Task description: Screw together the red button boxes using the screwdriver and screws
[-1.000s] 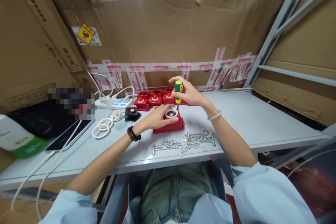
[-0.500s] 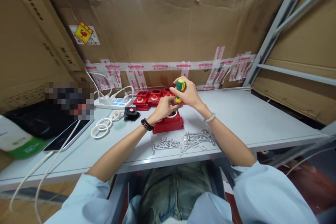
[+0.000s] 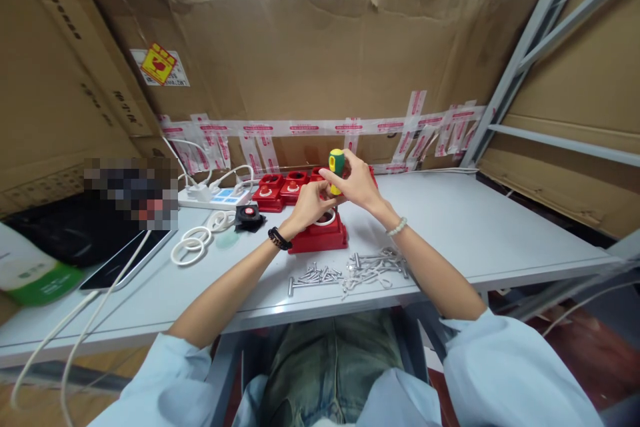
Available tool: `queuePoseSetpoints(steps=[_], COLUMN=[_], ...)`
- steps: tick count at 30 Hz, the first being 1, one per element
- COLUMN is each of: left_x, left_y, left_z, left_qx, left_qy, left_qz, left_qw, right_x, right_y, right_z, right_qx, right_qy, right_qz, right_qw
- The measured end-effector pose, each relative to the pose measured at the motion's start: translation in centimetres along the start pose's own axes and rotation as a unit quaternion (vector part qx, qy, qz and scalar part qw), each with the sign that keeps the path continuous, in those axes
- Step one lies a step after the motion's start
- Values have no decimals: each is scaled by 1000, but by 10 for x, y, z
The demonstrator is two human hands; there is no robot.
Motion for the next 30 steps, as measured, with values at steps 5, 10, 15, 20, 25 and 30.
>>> queuePoseSetpoints(steps=[5, 10, 15, 20, 25, 30], left_x=[6, -2, 7, -2, 4, -3], left_y=[-9, -3, -11, -3, -8, -3], left_z=[1, -1, 1, -1, 0, -1], left_qx=[-83, -19, -88, -32, -63, -34], left_qy=[-36, 8, -36, 3, -32, 1], left_qz=[59, 25, 49, 42, 62, 32], left_qw=[994, 999, 994, 999, 996, 999], right_x=[1, 4, 6, 6, 4, 3], right_y=[1, 2, 4, 3, 4, 5], right_z=[0, 1, 1, 1, 2, 2], right_qx=[5, 10, 18, 17, 13, 11], right_qy=[-9, -19, -17, -16, -10, -13], right_qz=[-2, 2, 5, 18, 15, 17], right_qw=[1000, 1000, 1000, 1000, 1000, 1000])
Point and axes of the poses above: each hand's wrist, its own z-axis away from the middle knuckle, its own y-axis out of the back of the hand, x = y × z, the point moved 8 cm from there along -z, towards the middle knuckle, and after that the axes turned 2 degrees about -x, right-handed, at the moved point
